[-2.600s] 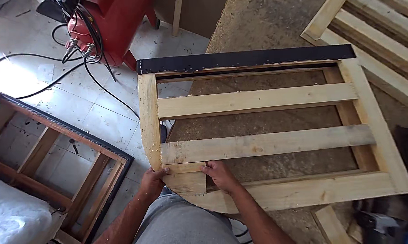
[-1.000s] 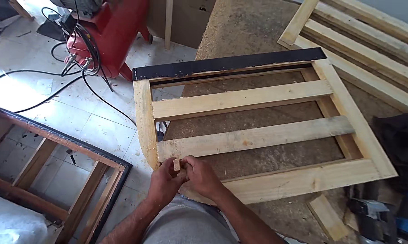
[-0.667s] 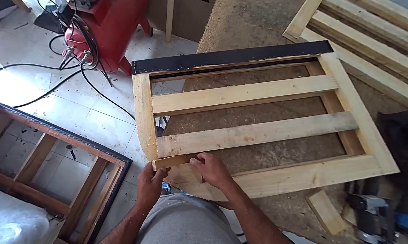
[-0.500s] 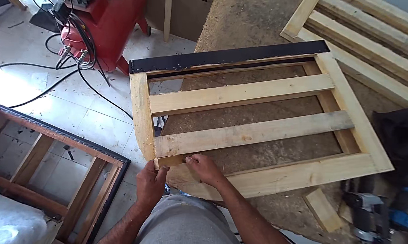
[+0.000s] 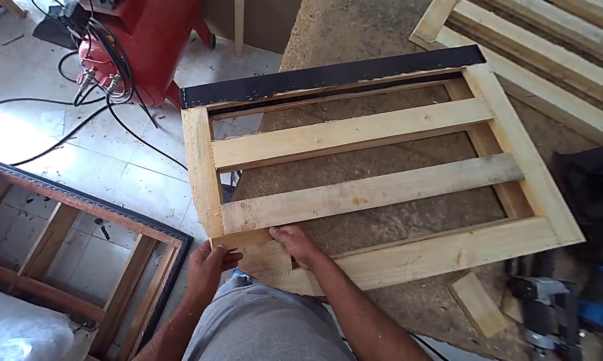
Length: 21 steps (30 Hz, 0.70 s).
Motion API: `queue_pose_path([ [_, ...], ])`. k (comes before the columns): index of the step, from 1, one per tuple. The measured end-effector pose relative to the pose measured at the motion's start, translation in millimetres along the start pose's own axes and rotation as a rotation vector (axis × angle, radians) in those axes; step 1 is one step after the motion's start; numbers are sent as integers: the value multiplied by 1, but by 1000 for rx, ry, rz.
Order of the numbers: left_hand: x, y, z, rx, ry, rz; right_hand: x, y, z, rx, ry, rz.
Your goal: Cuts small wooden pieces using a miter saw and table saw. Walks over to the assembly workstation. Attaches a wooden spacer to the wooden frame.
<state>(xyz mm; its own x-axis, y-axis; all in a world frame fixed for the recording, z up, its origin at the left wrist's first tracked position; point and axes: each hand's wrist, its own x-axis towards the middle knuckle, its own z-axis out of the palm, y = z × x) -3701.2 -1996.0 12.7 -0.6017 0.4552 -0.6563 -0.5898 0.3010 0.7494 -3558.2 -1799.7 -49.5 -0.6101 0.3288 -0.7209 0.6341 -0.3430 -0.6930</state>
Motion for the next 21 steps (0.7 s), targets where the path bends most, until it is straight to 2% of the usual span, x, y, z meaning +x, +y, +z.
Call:
queue_pose_path([
  [4, 10, -10, -15, -126, -119, -7, 1, -1, -1, 141, -78, -2],
  [7, 11, -10, -20, -94, -161, -26, 2, -3, 3, 269, -52, 73],
  [10, 12, -4, -20, 100, -38, -27, 0, -2, 8, 377, 8, 106],
  [12, 10, -3, -21, 135, 27, 14, 1, 0, 11, 387, 47, 106],
  [18, -16, 11, -5, 208, 31, 219, -1, -2, 8, 500, 1, 159],
  [21, -5, 2, -6, 129, 28, 146, 0, -2, 10, 502, -13, 129],
])
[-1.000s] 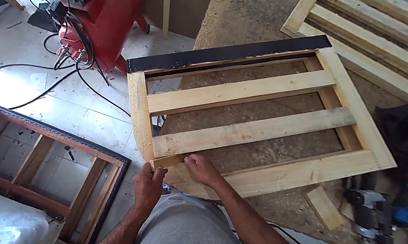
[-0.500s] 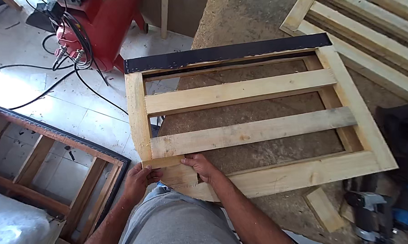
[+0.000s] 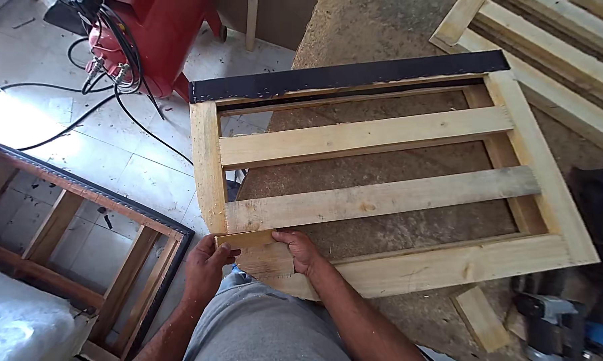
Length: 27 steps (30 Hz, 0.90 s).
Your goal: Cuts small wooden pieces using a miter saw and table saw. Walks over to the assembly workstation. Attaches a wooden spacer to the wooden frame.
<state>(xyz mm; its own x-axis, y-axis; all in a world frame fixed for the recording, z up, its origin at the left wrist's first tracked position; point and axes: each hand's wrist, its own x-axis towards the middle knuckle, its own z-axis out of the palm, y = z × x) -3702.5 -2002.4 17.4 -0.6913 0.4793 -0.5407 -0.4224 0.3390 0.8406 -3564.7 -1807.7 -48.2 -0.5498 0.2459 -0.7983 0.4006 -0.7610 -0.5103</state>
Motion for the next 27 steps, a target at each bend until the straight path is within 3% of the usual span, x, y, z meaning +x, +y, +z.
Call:
queue_pose_path([
  [3, 7, -8, -6, -43, 12, -88, 3, 3, -1, -47, -17, -36],
  [5, -1, -1, -6, 56, -25, 18, 3, 1, 0, -47, -6, -33],
  [8, -17, 17, 8, 406, 0, 235, 1, -1, -3, -43, -30, -3],
  [12, -25, 42, 38, 736, 47, 519, -3, -5, -11, -203, -111, -77],
  [15, -27, 57, 54, 877, 16, 583, -2, -3, -14, -171, -128, -67],
  [17, -27, 69, 60, 984, -50, 535, -1, -3, -14, -144, -128, -68],
  [22, -11, 69, 57, 994, -276, 536, 0, -2, -18, -165, -181, -128],
  [27, -7, 56, 51, 967, -262, 903, 0, -1, -19, -171, -198, -124],
])
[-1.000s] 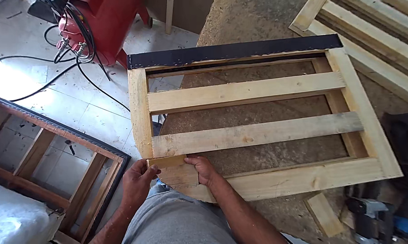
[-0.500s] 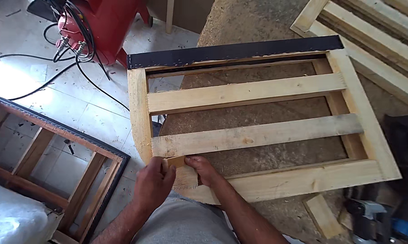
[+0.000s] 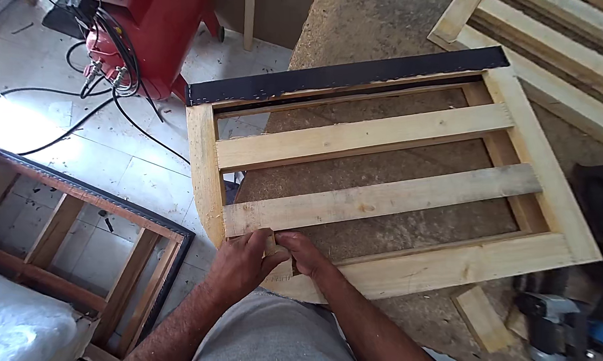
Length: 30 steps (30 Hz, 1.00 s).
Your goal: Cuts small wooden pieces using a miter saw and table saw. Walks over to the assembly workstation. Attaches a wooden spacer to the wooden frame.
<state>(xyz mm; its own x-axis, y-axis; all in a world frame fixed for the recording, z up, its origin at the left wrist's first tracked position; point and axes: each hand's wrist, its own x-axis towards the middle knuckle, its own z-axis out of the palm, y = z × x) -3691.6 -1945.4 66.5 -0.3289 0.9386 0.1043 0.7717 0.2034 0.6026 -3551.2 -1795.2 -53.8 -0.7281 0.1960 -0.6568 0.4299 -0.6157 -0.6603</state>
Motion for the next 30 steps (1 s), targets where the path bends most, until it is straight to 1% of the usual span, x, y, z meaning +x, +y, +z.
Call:
queue_pose_path([
  [3, 1, -2, -2, 108, 68, 146, 1, -1, -1, 15, -17, -3],
  [5, 2, -1, -2, 139, 94, 205, 1, -1, -2, 11, -38, 1],
  [8, 2, -2, -1, 142, 113, 245, 2, -2, -3, 15, -64, 1],
  [11, 3, -5, 1, 138, 135, 265, 3, -3, -2, 7, -54, -10],
  [13, 2, -4, 1, 115, 128, 238, 5, -2, -3, 6, -50, -13],
  [15, 0, -5, 2, 30, 127, 152, 6, -2, -3, 11, -34, 2],
  [16, -1, -6, 0, -46, 138, 80, 5, -2, -3, 46, -21, 14],
  [18, -2, -8, -10, -239, 220, -68, 1, -3, -2, 160, 37, 15],
  [20, -3, -14, -17, -395, 284, -140, -2, -4, 0, 197, 56, -4],
  [22, -10, -24, -14, -573, 244, -183, -2, -3, -1, 143, 54, -21],
  [24, -21, -31, -4, -792, 196, -307, -8, 1, -3, 82, 115, -46],
  [26, -30, -39, 10, -1024, 166, -422, -15, 2, -9, -4, 95, -121],
  [28, -38, -43, 27, -1185, 181, -527, -24, -2, -15, -116, 77, -177],
  [30, -41, -45, 43, -1273, 253, -642, -28, -7, -17, -186, 106, -193],
])
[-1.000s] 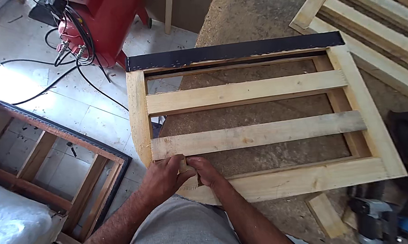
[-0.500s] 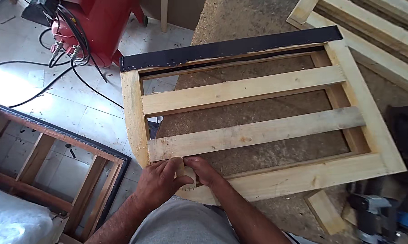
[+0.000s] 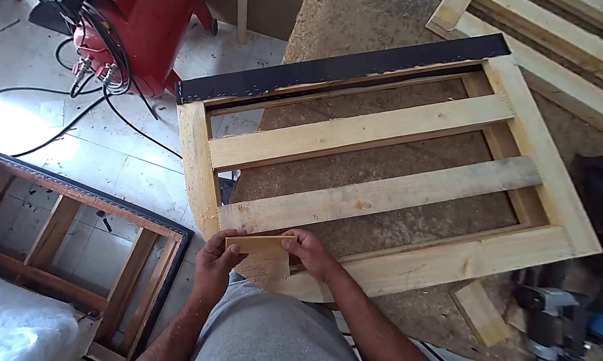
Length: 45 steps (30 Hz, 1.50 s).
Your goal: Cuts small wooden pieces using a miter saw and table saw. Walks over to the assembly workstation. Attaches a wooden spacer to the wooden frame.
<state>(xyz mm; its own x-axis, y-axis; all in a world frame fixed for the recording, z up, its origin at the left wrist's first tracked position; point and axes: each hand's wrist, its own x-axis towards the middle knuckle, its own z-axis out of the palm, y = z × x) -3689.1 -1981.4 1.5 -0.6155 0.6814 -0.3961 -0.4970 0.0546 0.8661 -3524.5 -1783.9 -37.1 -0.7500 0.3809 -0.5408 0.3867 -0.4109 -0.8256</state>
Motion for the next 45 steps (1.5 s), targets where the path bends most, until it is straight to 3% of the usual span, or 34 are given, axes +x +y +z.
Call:
queue_pose_path([
  [3, 2, -14, 5, -44, 135, -65, 2, -3, 3, 142, 80, 47],
  [5, 3, -11, 6, 128, 231, -94, 6, -2, 6, 233, 171, 81],
  [8, -4, 7, -5, 522, 349, -71, 8, -4, 10, 126, 272, 107],
  [10, -9, 12, -23, 653, 441, 3, 9, -7, 13, 47, 316, 119],
  [12, -9, 7, -40, 696, 506, -61, 10, -8, 14, 35, 327, 121],
  [15, -5, -6, -49, 477, 421, -309, 11, -8, 18, 73, 354, 119],
  [18, 3, -22, -41, 114, 375, -401, 12, -7, 22, 161, 374, 160],
  [20, 8, -30, -45, 27, 405, -411, 14, -7, 20, 187, 353, 195],
  [29, 10, -21, -43, 83, 385, -425, 13, -10, 28, 58, 386, 163],
  [37, 16, -37, -34, -414, 160, -407, 17, -13, 31, 28, 293, 236],
  [42, 16, -38, -31, -420, 186, -399, 17, -12, 28, -74, 280, 212],
  [45, 9, -20, -26, -116, 258, -440, 2, -24, 26, -194, 301, 143],
])
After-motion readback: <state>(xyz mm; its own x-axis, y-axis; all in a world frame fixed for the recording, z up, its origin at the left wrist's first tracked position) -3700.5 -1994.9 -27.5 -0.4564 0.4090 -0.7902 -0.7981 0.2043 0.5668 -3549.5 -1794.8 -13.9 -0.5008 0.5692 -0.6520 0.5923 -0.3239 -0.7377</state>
